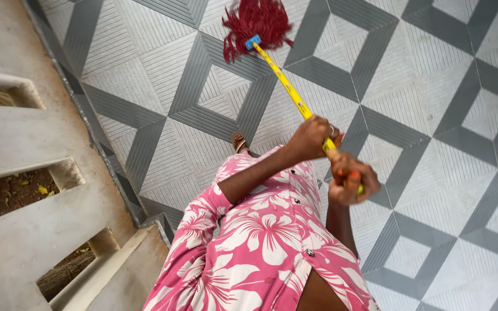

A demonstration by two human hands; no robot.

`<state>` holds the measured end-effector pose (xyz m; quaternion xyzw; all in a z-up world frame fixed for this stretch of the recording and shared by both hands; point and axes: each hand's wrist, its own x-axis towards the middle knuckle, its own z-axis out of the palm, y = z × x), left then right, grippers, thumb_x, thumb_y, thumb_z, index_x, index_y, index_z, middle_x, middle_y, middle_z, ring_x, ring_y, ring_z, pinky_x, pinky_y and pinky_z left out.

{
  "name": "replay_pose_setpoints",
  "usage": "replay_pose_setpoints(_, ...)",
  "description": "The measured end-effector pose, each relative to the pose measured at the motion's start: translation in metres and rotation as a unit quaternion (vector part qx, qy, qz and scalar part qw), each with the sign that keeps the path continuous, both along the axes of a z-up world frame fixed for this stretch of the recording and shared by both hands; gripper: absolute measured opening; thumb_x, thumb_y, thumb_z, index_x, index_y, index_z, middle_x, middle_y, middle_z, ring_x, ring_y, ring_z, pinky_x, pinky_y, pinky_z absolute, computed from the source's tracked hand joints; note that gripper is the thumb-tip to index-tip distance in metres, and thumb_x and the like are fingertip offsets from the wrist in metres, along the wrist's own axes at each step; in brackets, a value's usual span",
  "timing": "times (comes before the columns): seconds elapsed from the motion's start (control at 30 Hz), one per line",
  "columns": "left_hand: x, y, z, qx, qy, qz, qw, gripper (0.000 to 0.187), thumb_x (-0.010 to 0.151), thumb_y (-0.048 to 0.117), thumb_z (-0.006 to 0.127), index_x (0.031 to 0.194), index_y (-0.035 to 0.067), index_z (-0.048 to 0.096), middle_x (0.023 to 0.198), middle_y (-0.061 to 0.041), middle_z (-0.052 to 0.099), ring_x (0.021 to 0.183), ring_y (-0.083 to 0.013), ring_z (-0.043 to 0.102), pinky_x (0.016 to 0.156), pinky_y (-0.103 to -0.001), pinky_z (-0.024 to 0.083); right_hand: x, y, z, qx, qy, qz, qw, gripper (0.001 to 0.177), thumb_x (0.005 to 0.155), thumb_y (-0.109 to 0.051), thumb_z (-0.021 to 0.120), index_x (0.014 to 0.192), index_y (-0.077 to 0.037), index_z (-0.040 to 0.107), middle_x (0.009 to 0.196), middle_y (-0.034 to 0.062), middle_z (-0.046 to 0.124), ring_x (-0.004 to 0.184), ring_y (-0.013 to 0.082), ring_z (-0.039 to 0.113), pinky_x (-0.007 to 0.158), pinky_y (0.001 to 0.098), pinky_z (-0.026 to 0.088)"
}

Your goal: The person mops a tiled floor using a mop with a yellow handle and red yarn head, moving the mop back and forth across the surface while walking backwards.

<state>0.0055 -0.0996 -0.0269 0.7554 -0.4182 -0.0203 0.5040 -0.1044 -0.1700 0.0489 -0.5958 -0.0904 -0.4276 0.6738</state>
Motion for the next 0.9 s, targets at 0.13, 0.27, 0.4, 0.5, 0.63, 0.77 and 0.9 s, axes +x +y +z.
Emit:
replay_pose_setpoints(0.13, -0.017, 0.014, 0.003, 0.034, -0.004, 0.004, 0.999, 0.033, 0.088, 0.03, 0.075, 0.064, 0.01, 0.064, 0.069, -0.009, 0.066, 0.075, -0.0316, 0.067, 0.079, -0.046, 0.051, -0.012, 0.017, -0.016, 0.012, -0.03, -0.021, 0.999, 0.033, 0.101, -0.02, 0.055, 0.075, -0.002, 0.047, 0.054, 0.0052, 0.044, 0.042, 0.0094, 0.036, 0.053, 0.0355, 0.045)
replay_pose_setpoints(0.27, 0.009, 0.036, -0.016, 0.048, 0.024, -0.044, 0.998, 0.029, 0.088, 0.03, 0.079, 0.072, 0.009, 0.067, 0.08, -0.008, 0.067, 0.085, -0.0311, 0.066, 0.081, -0.045, 0.05, 0.003, 0.025, -0.037, -0.06, -0.011, 0.003, 0.998, 0.029, 0.099, -0.019, 0.055, 0.077, -0.001, 0.05, 0.055, 0.0042, 0.047, 0.045, 0.0116, 0.041, 0.055, 0.0347, 0.048)
replay_pose_setpoints(0.4, 0.039, 0.06, -0.041, 0.123, -0.007, 0.109, 0.986, 0.02, 0.082, 0.031, 0.082, 0.089, 0.016, 0.072, 0.124, -0.006, 0.07, 0.134, -0.0315, 0.053, 0.106, -0.078, 0.02, 0.043, 0.03, -0.058, -0.202, 0.059, 0.048, 0.977, 0.009, 0.092, -0.006, 0.055, 0.09, 0.0, 0.063, 0.068, 0.0089, 0.057, 0.065, 0.0212, 0.06, 0.075, 0.0391, 0.056)
replay_pose_setpoints(0.5, 0.071, 0.08, -0.054, 0.196, 0.075, 0.121, 0.97, 0.031, 0.085, 0.034, 0.081, 0.109, 0.02, 0.07, 0.154, -0.01, 0.05, 0.152, -0.032, 0.033, 0.108, -0.083, -0.001, 0.075, 0.047, -0.074, -0.242, 0.117, 0.086, 0.959, 0.008, 0.086, 0.008, 0.059, 0.093, 0.004, 0.061, 0.081, 0.0148, 0.063, 0.072, 0.0273, 0.063, 0.074, 0.0363, 0.054)
replay_pose_setpoints(0.63, 0.077, 0.091, -0.037, 0.218, 0.141, 0.103, 0.96, 0.054, 0.077, 0.041, 0.084, 0.123, 0.02, 0.067, 0.162, -0.018, 0.034, 0.152, -0.0372, 0.025, 0.103, -0.082, -0.01, 0.079, 0.062, -0.06, -0.228, 0.143, 0.09, 0.959, 0.006, 0.087, 0.009, 0.057, 0.092, 0.005, 0.06, 0.082, 0.015, 0.061, 0.077, 0.0288, 0.064, 0.078, 0.0372, 0.054)
replay_pose_setpoints(0.77, 0.047, 0.098, 0.005, 0.175, 0.053, 0.098, 0.978, 0.062, 0.083, 0.05, 0.081, 0.129, 0.012, 0.063, 0.158, -0.023, 0.039, 0.15, -0.0399, 0.031, 0.108, -0.08, -0.01, 0.058, 0.053, -0.003, -0.244, 0.14, 0.108, 0.954, 0.005, 0.089, 0.009, 0.055, 0.088, 0.004, 0.057, 0.08, 0.0142, 0.057, 0.076, 0.0283, 0.061, 0.082, 0.0397, 0.054)
replay_pose_setpoints(0.9, 0.015, 0.087, 0.036, 0.229, 0.029, 0.07, 0.97, 0.051, 0.088, 0.058, 0.07, 0.118, 0.017, 0.069, 0.153, -0.014, 0.052, 0.147, -0.0354, 0.04, 0.113, -0.08, -0.008, 0.032, 0.045, 0.032, -0.192, 0.05, 0.132, 0.971, 0.007, 0.09, 0.001, 0.053, 0.084, 0.003, 0.055, 0.068, 0.0094, 0.056, 0.062, 0.0231, 0.056, 0.071, 0.0395, 0.053)
